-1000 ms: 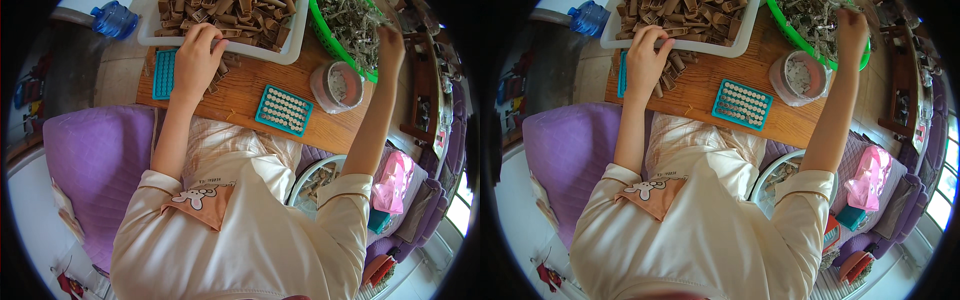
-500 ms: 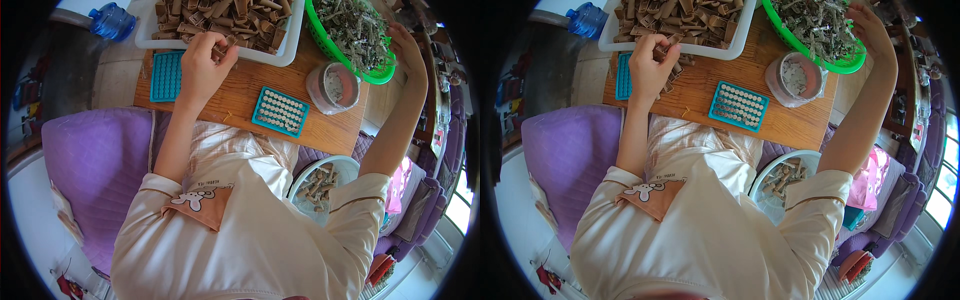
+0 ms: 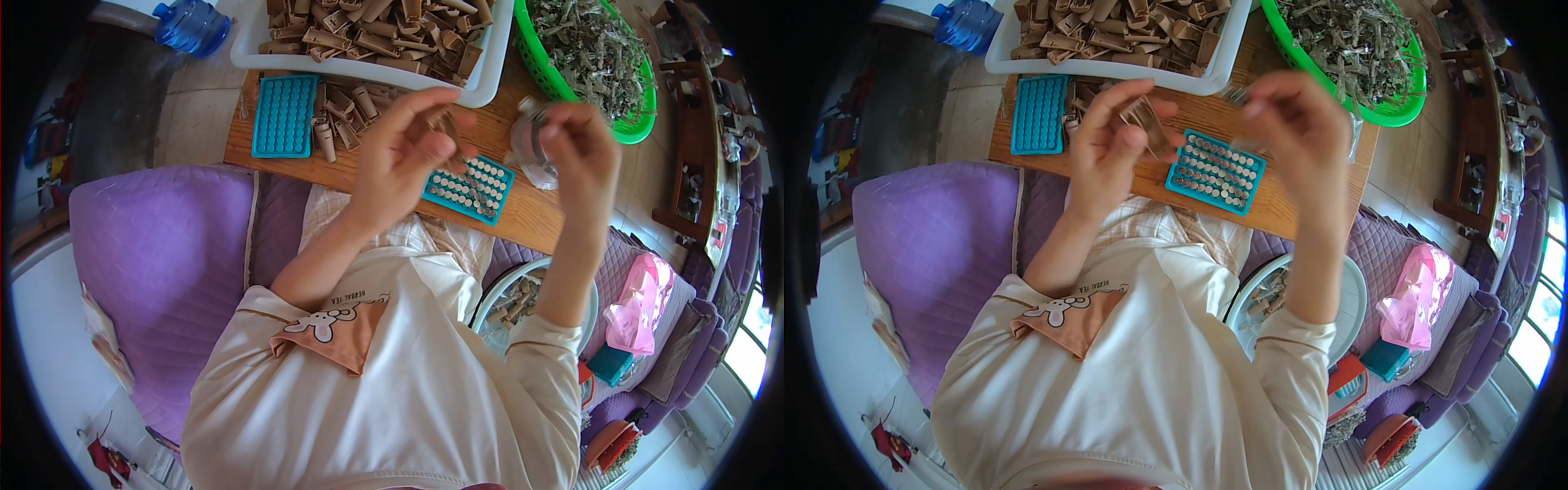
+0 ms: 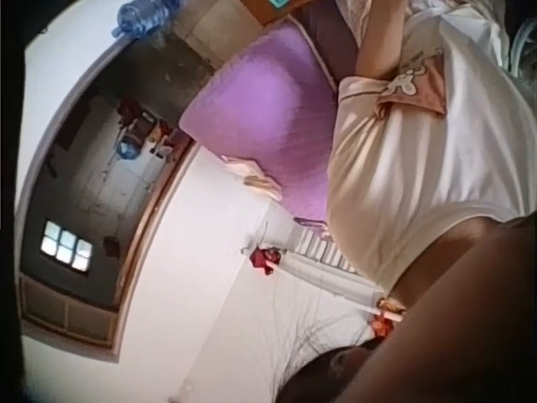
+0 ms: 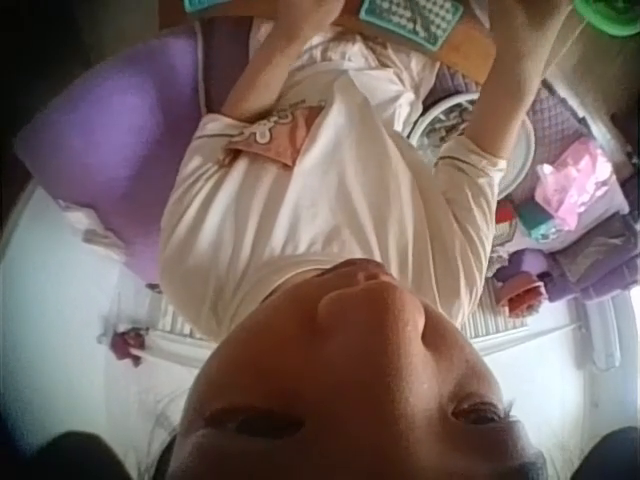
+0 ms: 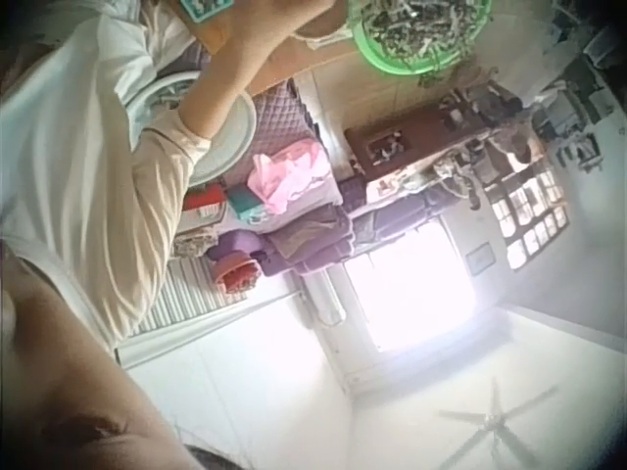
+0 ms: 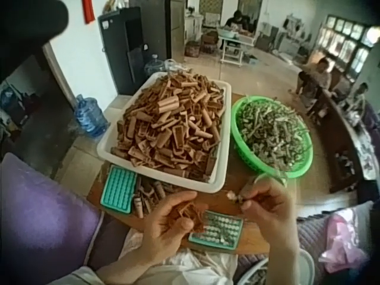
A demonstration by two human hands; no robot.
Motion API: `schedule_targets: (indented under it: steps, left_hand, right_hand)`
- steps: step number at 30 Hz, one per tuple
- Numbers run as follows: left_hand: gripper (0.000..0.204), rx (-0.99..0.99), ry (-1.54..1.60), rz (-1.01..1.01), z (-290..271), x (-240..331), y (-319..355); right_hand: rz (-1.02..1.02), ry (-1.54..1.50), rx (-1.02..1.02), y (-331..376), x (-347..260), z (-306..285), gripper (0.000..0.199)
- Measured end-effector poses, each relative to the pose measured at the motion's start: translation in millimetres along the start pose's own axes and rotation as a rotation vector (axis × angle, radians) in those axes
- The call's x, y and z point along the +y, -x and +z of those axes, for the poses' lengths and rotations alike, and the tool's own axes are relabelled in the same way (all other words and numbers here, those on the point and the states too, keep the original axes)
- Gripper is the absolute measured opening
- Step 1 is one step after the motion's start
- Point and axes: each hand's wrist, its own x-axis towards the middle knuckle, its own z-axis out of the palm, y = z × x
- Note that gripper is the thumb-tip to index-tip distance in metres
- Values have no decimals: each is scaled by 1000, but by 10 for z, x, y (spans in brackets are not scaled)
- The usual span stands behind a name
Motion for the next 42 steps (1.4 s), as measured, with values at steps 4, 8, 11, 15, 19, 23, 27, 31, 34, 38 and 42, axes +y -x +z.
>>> schedule_targets:
  steps: [4, 8, 11, 15, 19, 23, 27, 31, 34, 38, 42]
  left_hand:
    - [40, -76, 31, 65, 57, -60, 106]
    - [47, -108, 20, 87, 68, -19, 178]
    - [48, -132, -2, 54, 42, -6, 210]
    - [48, -132, 87, 70, 48, -3, 233]
    - [62, -183, 41, -144, 35, 71, 210]
    - [63, -223, 46, -222, 6, 77, 200]
    - [60, -197, 106, -237, 48, 68, 226]
    - [58, -159, 153, -144, 99, 34, 240]
    - [58, -159, 183, -193, 89, 62, 240]
    - [59, -174, 223, -267, 63, 111, 243]
    - [59, -220, 107, -220, 21, 99, 257]
  right_hand:
    - [-29, -173, 64, 435, -124, 390, 13]
    - [16, -334, 113, 578, -179, 489, 12]
    - [71, -411, 117, 606, -220, 477, 11]
    - [70, -464, 127, 615, -225, 496, 10]
    - [62, -487, 142, 603, -203, 543, 10]
    - [49, -502, 153, 627, -178, 554, 10]
    - [-8, -376, 288, 670, -220, 627, 13]
    - [-110, -230, 326, 720, -172, 672, 13]
    - [-184, -78, 353, 737, -145, 695, 13]
    - [-200, 71, 381, 778, -137, 691, 13]
    - [-322, 97, 322, 758, -74, 701, 17]
